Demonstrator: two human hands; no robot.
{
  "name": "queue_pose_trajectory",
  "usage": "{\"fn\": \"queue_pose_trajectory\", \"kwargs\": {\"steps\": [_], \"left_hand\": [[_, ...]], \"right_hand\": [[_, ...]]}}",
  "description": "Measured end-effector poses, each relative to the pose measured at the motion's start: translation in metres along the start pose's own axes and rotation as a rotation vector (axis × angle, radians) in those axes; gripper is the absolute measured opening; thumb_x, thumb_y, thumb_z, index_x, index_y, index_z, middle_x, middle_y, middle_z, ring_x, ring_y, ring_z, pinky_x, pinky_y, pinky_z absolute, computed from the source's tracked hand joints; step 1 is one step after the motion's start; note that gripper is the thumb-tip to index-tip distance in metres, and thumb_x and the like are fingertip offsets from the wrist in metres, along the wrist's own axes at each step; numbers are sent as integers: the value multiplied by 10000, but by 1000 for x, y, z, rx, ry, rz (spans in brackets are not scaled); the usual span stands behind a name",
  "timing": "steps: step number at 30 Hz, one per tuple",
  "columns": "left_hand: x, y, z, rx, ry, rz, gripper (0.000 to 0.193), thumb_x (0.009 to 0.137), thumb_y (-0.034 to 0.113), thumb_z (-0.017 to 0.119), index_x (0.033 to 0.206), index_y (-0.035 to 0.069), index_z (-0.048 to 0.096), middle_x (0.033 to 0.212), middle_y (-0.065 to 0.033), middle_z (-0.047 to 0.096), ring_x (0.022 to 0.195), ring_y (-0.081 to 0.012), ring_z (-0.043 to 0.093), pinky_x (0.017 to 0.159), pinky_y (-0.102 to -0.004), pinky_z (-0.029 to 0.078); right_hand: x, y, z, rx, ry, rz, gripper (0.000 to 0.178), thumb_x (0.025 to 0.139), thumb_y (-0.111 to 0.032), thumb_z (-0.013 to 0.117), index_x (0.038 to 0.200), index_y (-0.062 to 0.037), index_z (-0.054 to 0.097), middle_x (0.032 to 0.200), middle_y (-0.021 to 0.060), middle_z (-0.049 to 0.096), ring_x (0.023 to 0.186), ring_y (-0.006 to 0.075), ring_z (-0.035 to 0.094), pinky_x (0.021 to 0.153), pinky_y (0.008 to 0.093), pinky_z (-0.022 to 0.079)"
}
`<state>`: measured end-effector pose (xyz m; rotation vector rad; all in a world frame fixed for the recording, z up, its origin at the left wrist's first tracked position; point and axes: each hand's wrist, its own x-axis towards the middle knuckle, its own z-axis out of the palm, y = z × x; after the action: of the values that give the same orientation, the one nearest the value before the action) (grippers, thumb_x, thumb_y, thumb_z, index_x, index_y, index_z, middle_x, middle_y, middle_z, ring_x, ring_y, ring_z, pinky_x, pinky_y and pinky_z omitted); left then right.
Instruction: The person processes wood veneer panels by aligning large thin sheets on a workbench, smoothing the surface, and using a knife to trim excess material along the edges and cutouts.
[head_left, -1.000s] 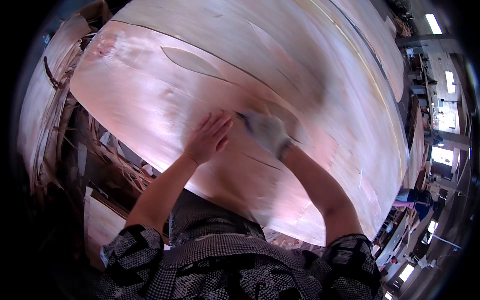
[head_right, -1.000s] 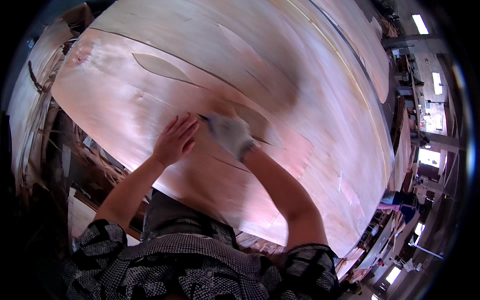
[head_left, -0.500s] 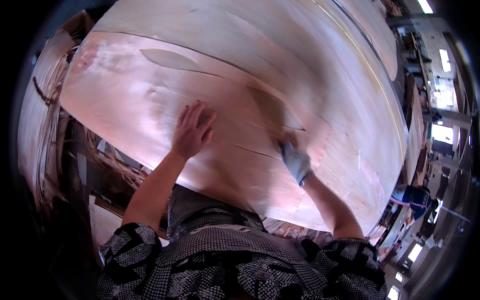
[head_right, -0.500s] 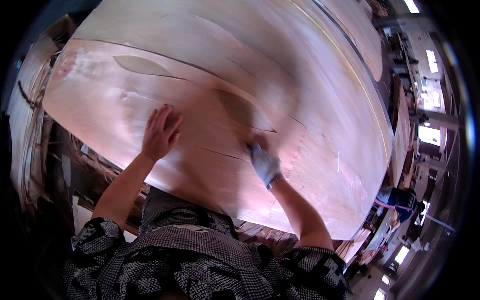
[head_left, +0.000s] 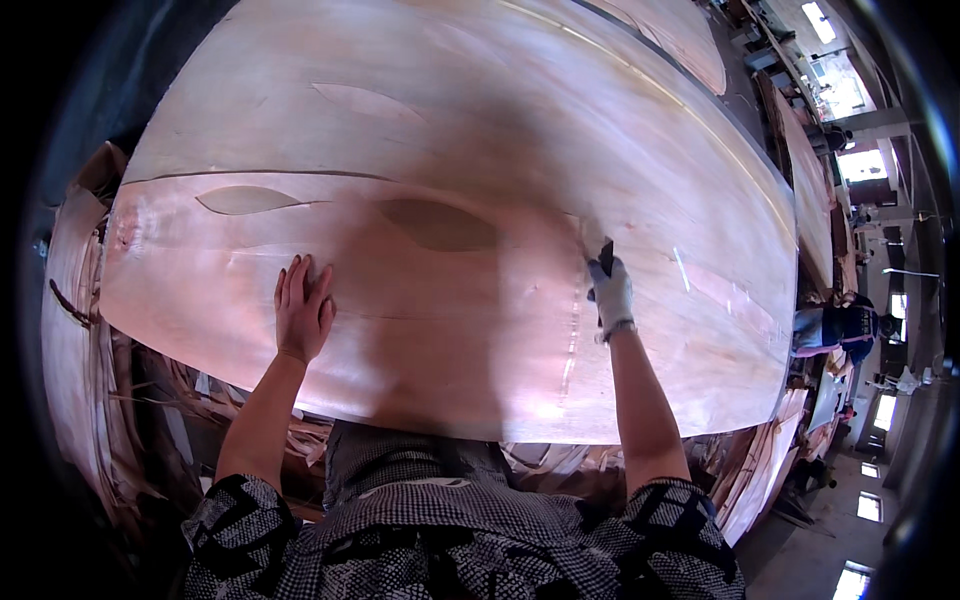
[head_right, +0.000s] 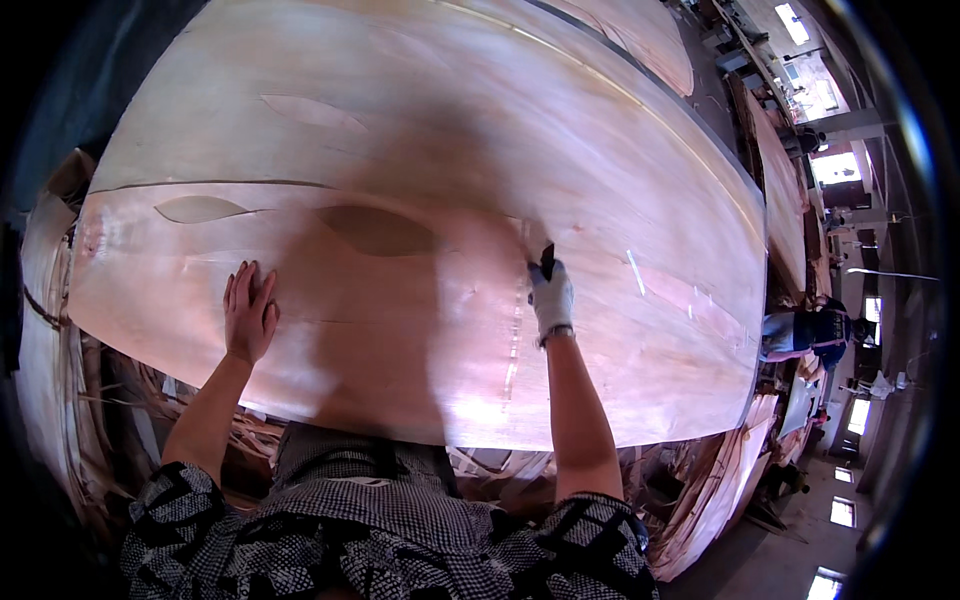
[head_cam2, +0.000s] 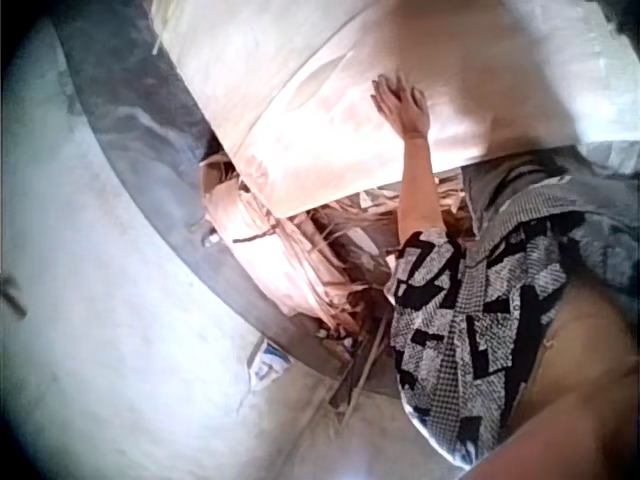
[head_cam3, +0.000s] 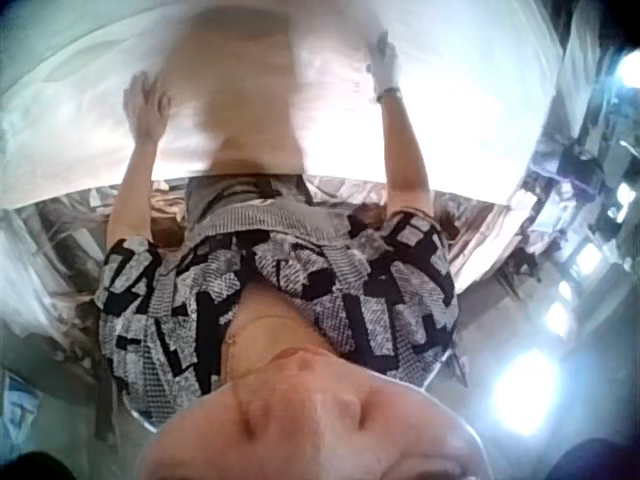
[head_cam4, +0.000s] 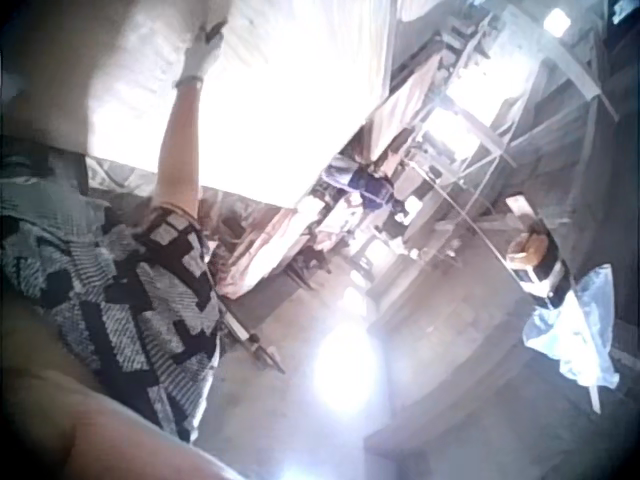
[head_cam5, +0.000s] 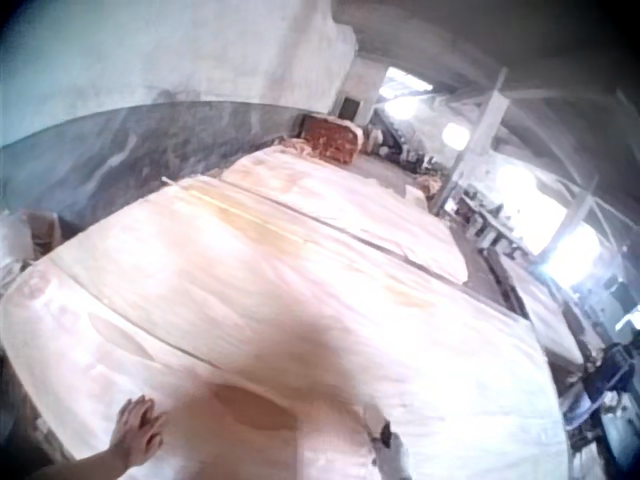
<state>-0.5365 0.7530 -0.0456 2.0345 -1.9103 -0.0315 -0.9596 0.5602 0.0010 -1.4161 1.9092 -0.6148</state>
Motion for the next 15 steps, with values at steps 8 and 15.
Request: {"fn": "queue_pose_trajectory", "kwargs": {"steps": [8,15], "left_hand": [[-7,-12,1,-88,-7,-51,503,752,128,494,1240,53,398,1310,-150,350,1256,-309,292,1050,-466,196],[-3,-12,3,-138,23,-14,472,777,139,480,1230,28,407,1315,-151,341,1262,-303,279,1051,-451,197]], "right_hand": [[-13,-27,4,304,-335,85,99,747,-140,629,781,-93,549,550,-31,454,437,69,417,398,218,359],[-72,-31,-9,383,-133,16,107,763,-74,618,802,-64,519,568,-14,478,377,104,437,359,231,385]]}}
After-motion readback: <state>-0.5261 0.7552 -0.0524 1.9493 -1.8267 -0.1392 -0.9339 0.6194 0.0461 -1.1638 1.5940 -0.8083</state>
